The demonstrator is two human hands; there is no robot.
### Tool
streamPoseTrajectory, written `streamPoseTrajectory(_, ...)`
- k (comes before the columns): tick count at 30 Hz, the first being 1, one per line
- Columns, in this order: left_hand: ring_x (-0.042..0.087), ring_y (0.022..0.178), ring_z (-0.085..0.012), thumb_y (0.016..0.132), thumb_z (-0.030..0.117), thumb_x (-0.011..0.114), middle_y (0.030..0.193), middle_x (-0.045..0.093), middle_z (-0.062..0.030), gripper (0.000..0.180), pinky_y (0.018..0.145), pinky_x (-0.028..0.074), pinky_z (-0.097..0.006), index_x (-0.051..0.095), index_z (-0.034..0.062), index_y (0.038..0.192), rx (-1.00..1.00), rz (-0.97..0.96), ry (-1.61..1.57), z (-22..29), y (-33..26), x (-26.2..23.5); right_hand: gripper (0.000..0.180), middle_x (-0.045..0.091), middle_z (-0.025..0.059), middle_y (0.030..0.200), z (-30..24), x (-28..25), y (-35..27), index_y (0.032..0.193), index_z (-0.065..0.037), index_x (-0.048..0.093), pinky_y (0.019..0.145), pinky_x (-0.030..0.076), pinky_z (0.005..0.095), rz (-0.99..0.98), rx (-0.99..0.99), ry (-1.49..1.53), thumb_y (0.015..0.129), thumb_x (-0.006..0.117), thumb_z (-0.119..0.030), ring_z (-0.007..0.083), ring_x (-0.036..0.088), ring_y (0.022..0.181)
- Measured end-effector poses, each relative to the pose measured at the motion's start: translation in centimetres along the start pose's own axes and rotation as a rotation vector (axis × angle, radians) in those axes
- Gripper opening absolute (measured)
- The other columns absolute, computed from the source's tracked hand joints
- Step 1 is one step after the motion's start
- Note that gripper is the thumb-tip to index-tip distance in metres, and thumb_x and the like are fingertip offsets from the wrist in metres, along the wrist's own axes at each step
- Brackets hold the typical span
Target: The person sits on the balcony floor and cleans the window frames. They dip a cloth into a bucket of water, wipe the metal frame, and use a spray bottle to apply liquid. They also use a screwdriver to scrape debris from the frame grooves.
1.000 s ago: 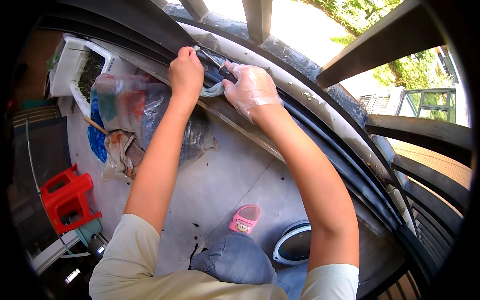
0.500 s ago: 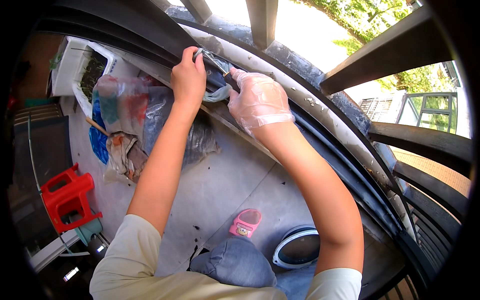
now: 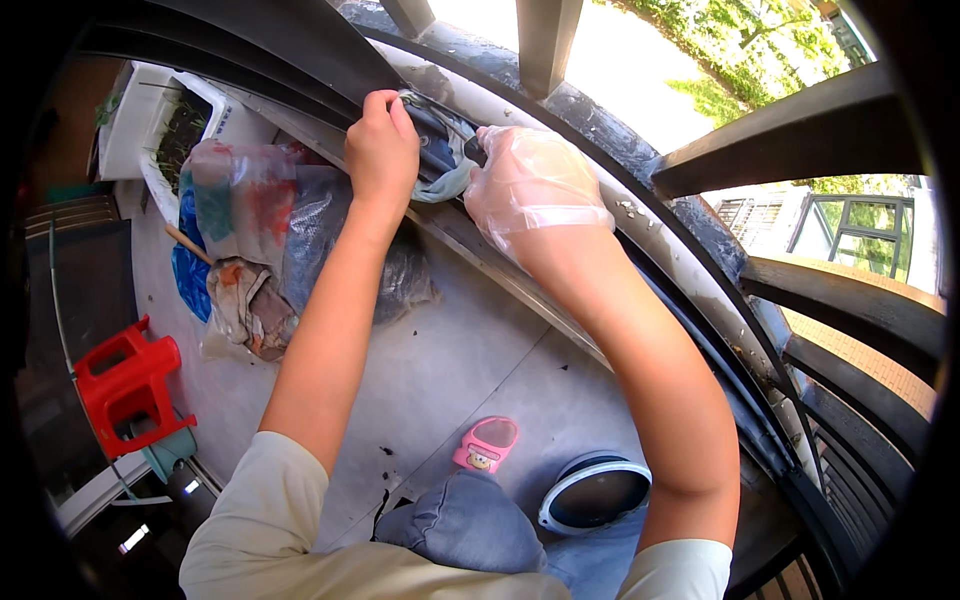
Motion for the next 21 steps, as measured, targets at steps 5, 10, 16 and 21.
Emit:
streamPoseTrajectory(5,0.061,0.073,-0.0408,0.086,0.014,0.051,0.076,0.062,-0.023,0.016,0.065,0.048,-0.046,0.058,0.0021,0.094,-0.02,-0.033,-0.014,-0.3,-0.4,0.3,0.038,0.061,0.021,0.102,-0.5,1.0,1.3,0.113,-0.004,0.06,0.084,0.046,0.0344,-0.029,0.029,0.033,0.078,0.063,-0.019,0.034,0.06,0.092)
streamPoseTrajectory(10,0.06,0.074,-0.0417,0.085,0.012,0.049,0.077,0.062,-0.0246,0.017,0.067,0.048,-0.046,0.056,-0.0016,0.093,-0.046,-0.084,-0.027,-0.4,-1.0,0.5,0.04,0.061,0.0214,0.104,1.1,3.1,1.9,0.115,-0.005,0.059,0.087,0.045,0.0328,0.07,-0.006,0.212,0.079,0.064,-0.02,0.0333,0.059,0.098)
streamPoseTrajectory(16,0.06,0.073,-0.0413,0.084,0.011,0.05,0.075,0.062,-0.0239,0.017,0.066,0.048,-0.045,0.055,-0.0036,0.092,-0.037,-0.068,-0.03,-0.7,-1.1,0.6,0.039,0.062,0.0173,0.102,2.0,3.4,1.7,0.115,-0.009,0.06,0.084,0.046,0.0367,0.118,-0.078,0.26,0.077,0.063,-0.021,0.0331,0.059,0.094)
streamPoseTrajectory(21,0.06,0.068,-0.0387,0.084,0.012,0.052,0.069,0.061,-0.0213,0.019,0.064,0.048,-0.044,0.055,-0.0039,0.093,-0.045,-0.089,-0.002,-1.1,-1.3,0.5,0.04,0.063,0.0166,0.101,1.9,3.4,1.4,0.115,-0.009,0.06,0.083,0.046,0.0364,0.137,-0.116,0.284,0.077,0.064,-0.021,0.0333,0.06,0.091)
Point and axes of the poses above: each hand's wrist, its own y-axis towards the middle knuckle, its own x-axis out of the palm, z = x × y, the point moved 9 cm from there along y, towards the middle knuckle
